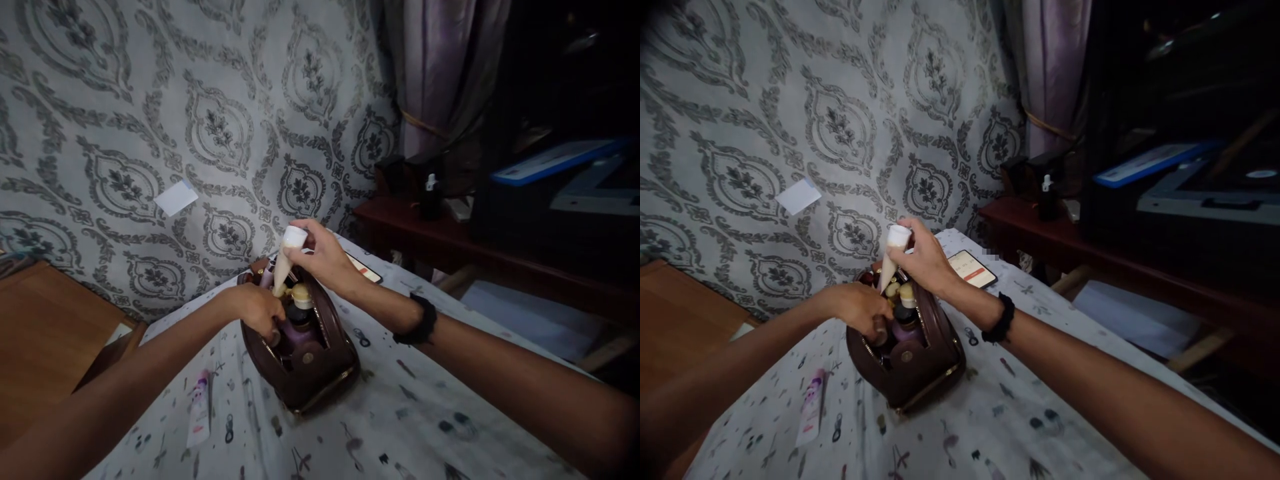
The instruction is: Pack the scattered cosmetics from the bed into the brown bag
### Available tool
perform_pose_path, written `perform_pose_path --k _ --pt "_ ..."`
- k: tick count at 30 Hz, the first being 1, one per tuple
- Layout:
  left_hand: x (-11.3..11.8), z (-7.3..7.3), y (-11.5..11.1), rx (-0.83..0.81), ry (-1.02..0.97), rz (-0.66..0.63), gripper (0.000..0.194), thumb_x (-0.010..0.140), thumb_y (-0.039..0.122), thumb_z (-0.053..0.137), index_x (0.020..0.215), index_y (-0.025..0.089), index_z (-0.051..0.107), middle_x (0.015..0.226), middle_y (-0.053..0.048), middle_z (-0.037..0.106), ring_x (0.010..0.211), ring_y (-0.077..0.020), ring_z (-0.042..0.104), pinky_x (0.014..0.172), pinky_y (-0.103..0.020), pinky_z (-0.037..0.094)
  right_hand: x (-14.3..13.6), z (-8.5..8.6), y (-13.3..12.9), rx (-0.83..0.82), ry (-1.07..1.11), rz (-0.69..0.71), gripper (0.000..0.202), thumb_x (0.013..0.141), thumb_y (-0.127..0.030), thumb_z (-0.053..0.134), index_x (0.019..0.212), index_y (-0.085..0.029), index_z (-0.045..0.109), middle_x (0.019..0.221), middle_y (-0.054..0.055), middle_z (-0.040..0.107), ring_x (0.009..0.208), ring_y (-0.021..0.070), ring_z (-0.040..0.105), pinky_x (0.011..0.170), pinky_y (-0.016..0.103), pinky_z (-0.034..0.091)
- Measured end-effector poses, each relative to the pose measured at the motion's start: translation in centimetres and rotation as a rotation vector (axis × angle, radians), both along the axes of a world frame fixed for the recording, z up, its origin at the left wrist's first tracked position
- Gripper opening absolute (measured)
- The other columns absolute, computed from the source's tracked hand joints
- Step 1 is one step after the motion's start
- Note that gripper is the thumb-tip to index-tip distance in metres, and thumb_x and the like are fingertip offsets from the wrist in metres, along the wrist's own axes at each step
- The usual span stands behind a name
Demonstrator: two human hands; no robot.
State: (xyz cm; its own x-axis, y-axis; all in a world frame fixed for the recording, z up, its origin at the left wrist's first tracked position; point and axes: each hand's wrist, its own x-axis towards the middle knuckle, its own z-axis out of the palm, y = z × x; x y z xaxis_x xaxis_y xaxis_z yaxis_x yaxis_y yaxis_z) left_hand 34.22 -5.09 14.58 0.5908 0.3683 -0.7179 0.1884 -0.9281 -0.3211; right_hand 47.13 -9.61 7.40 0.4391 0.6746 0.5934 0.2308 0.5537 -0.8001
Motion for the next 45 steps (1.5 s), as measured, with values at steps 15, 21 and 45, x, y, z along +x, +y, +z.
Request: perform_pose_path --k 15,21,45 --pt "-1.8 2.3 1.5 -0.088 -0.086 -0.025 0.041 0.082 0.015 0.052 0.110 0.032 0.076 0.112 0.002 0.076 0.096 -0.0201 0.066 0.081 -0.025 0.044 1.0 0.7 0.5 -0.219 -0.372 0.214 0.022 0.074 -0.019 0.069 0.093 -0.017 0.057 0.083 -0.002 0.059 0.076 0.0151 0.055 0.068 0.026 0.042" --pt "-2.3 2.4 2.5 -0.167 -0.140 -0.012 0.042 0.080 0.013 0.056 0.109 0.035 0.076 0.108 0.005 0.078 0.097 -0.0173 0.067 0.086 -0.022 0.044 0.4 2.1 0.7 -0.340 -0.639 0.176 0.025 0.071 -0.016 0.073 0.091 -0.017 0.058 0.079 -0.003 0.059 0.074 0.0146 0.053 0.064 0.024 0.035" --pt "-2.6 2.6 1.8 -0.108 -0.124 0.004 0.040 0.084 0.018 0.054 0.114 0.036 0.074 0.115 0.005 0.076 0.101 -0.0193 0.067 0.083 -0.024 0.044 -2.2 1.8 2.8 -0.329 -1.250 0.088 0.017 0.081 -0.022 0.071 0.097 -0.016 0.068 0.092 0.008 0.069 0.087 0.0229 0.060 0.072 0.031 0.036"
